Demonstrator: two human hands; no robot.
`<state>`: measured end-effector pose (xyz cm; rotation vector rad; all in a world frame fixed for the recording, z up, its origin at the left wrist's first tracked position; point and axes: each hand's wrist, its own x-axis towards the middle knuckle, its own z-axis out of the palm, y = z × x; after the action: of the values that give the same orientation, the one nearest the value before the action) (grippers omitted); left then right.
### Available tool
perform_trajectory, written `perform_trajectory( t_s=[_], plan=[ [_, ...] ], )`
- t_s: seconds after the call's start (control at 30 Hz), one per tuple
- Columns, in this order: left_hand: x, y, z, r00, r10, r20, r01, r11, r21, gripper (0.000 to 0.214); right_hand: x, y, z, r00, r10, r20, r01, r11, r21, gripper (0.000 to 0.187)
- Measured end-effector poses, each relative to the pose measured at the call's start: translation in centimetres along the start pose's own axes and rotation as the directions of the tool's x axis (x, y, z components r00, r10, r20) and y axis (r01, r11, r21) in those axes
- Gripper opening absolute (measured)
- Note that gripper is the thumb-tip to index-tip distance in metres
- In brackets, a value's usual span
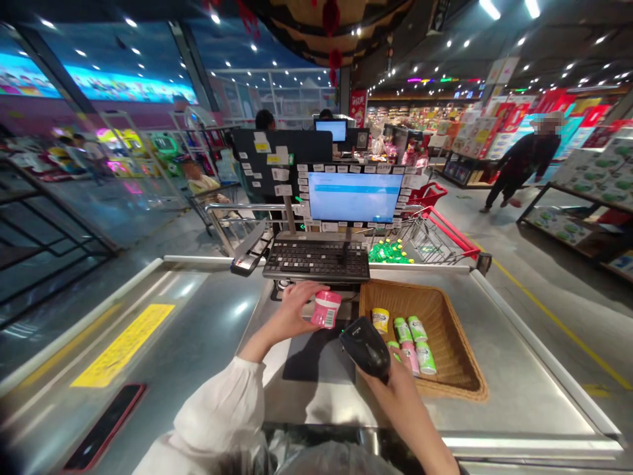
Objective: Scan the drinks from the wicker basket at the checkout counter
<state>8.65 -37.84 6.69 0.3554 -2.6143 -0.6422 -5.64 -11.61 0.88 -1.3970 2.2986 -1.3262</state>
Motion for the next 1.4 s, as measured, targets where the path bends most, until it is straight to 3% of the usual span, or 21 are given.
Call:
perform_trajectory(
  t_s=[0.23,0.33,0.5,0.83,1.23,1.4],
  plan=[
    [1.4,0.7,-0.6,0.967,0.164,0.195,-0.197,0.967,0.163,0.067,-0.2,-0.2,0.4,0.992,-0.060,0.112,0.070,0.994,-0.088,0.034],
    [1.7,0.8,-0.2,0.955,0.199,0.222,-0.241,0.954,0.178,0.065,-0.5,0.0,0.5,0.986,-0.081,0.147,0.097,0.990,-0.106,0.031],
    [2.0,0.8,0.0,0.943,0.254,0.216,-0.289,0.946,0.149,0.063,-1.1,0.4,0.4,0.990,-0.106,0.090,0.120,0.978,-0.169,0.034],
    [2.5,0.9,0.3,0.946,0.266,0.183,-0.278,0.960,0.040,0.067,-1.1,0.0,0.0,0.993,-0.083,0.090,0.098,0.978,-0.185,0.033],
    [2.2,0.8,0.5,0.940,0.275,0.202,-0.295,0.953,0.075,0.067,-1.1,0.2,-0.2,0.990,-0.046,0.131,0.066,0.987,-0.150,0.035],
    [0.4,-0.3,1.6,0.970,0.165,0.180,-0.182,0.980,0.081,0.077,-1.2,0.0,-0.2,0.992,-0.047,0.118,0.065,0.986,-0.154,0.032]
  ],
)
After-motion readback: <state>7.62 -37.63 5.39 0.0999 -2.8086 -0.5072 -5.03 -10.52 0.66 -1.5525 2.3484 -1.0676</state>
